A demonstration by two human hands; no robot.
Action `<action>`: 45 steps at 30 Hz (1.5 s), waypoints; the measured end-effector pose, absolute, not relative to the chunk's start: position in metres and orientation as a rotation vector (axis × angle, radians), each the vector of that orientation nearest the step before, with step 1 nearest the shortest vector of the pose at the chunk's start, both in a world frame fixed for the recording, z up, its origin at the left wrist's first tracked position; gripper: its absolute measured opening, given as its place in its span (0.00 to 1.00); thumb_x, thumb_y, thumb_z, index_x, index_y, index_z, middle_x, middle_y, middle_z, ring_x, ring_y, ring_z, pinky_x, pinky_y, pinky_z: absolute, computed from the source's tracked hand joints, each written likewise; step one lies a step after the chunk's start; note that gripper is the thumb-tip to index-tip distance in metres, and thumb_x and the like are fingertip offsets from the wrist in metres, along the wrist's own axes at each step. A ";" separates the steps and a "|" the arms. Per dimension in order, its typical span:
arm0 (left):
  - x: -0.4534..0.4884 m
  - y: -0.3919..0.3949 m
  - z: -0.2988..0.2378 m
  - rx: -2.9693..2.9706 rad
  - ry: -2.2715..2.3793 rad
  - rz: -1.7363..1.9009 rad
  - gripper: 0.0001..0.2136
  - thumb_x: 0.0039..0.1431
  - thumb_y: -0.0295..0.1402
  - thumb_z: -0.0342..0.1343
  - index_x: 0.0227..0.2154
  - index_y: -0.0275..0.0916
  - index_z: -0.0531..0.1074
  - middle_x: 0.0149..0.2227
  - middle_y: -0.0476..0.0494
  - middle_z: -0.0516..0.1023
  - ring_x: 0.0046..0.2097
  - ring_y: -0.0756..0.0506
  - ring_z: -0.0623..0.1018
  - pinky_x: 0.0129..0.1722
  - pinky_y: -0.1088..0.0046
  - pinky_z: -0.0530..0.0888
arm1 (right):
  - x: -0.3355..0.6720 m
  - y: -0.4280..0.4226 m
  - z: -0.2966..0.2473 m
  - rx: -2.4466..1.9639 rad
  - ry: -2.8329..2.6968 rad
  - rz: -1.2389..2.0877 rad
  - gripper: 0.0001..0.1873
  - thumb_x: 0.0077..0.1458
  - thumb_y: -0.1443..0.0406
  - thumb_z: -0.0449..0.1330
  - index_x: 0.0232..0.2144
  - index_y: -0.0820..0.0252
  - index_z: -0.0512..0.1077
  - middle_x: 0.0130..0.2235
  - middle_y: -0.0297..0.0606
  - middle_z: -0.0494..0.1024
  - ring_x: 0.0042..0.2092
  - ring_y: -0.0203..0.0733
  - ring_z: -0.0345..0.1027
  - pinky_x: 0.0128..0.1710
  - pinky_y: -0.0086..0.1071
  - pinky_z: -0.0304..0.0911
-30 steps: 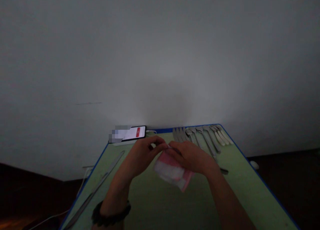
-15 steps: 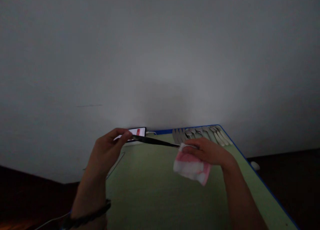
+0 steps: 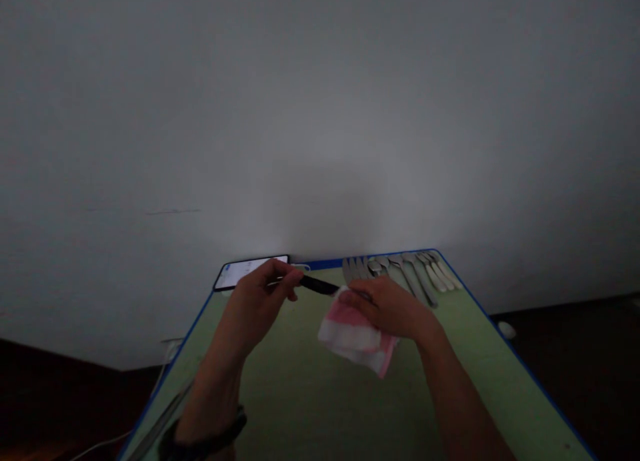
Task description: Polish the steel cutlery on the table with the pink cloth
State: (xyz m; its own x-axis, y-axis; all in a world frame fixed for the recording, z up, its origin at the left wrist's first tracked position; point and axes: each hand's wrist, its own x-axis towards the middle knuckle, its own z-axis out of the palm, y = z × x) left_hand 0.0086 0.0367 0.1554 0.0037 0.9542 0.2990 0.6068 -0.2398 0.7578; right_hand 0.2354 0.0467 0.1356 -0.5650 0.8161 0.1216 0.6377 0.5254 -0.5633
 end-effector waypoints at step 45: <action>0.054 0.050 0.124 0.485 0.486 1.609 0.10 0.62 0.35 0.53 0.28 0.35 0.70 0.20 0.53 0.70 0.24 0.52 0.75 0.28 0.77 0.72 | 0.175 0.034 0.116 -1.413 -2.289 0.331 0.20 0.64 0.58 0.39 0.32 0.59 0.68 0.29 0.39 0.77 0.30 0.39 0.69 0.26 0.32 0.48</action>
State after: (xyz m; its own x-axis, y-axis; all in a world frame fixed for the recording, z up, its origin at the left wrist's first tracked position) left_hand 0.0540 0.0500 0.1244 -0.0868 0.9959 0.0268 -0.8143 -0.0864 0.5740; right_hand 0.1750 0.0342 0.1164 -0.3897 0.8913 0.2317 0.7894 0.4528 -0.4145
